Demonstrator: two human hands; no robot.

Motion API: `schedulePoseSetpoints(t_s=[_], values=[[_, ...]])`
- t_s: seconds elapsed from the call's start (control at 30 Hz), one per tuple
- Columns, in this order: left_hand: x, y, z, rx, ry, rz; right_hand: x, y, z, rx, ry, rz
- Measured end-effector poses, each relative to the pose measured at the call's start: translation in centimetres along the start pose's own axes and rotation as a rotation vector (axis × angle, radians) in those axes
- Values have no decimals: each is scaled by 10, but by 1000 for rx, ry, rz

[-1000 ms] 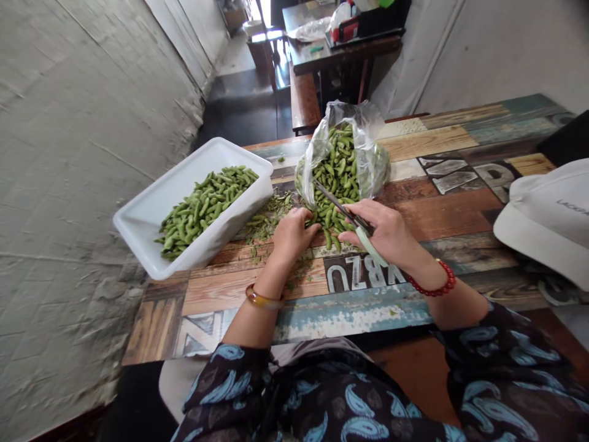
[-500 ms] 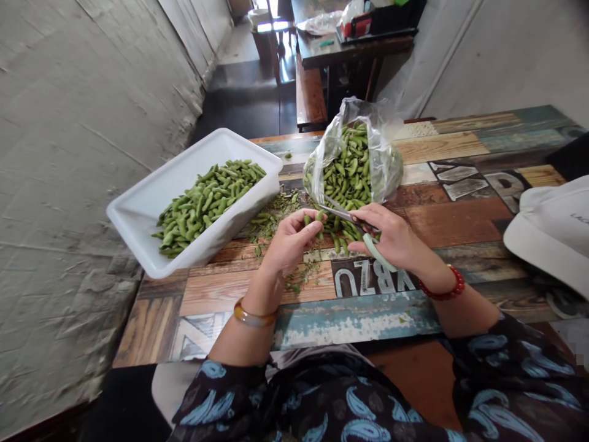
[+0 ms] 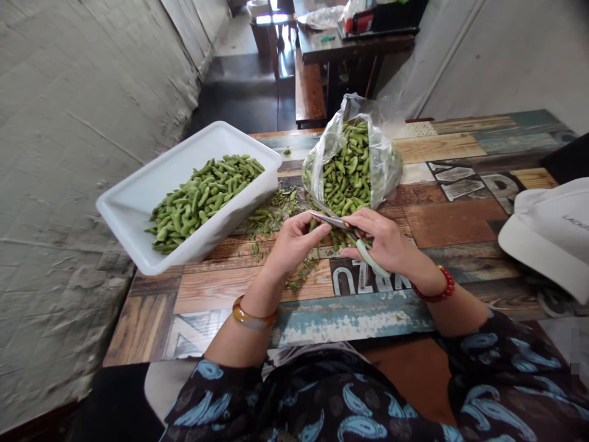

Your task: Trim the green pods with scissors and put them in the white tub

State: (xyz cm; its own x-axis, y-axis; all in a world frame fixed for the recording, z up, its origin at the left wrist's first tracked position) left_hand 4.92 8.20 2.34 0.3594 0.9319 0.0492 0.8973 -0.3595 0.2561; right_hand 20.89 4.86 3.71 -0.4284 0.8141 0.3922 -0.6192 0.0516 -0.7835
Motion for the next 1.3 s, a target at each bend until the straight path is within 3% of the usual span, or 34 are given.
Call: schedulePoseSetpoints(t_s=[0.2, 0.47, 0.77, 1.3], values=[[1, -7, 0, -6, 19, -61, -1, 0, -1, -35, 1, 16], [2, -15, 10, -386, -164, -177, 0, -8, -14, -75, 92, -122], [0, -18, 7, -344, -128, -247, -1, 0, -2, -74, 45, -35], [0, -12, 8, -345, -134, -199, -1, -5, 2, -66, 9, -77]])
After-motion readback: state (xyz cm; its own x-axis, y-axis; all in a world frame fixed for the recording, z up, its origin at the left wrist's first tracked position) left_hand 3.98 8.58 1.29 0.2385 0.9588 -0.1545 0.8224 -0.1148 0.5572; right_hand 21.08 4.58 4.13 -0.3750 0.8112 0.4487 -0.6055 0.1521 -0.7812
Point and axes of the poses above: each hand's wrist, its own x-axis towards the middle knuckle, its own y-axis out of the palm, z = x × y, the point moved 7 cm from there along x, towards the middle knuckle, and after that the axes turned 10 degrees about -x, right-handed, at the moved point
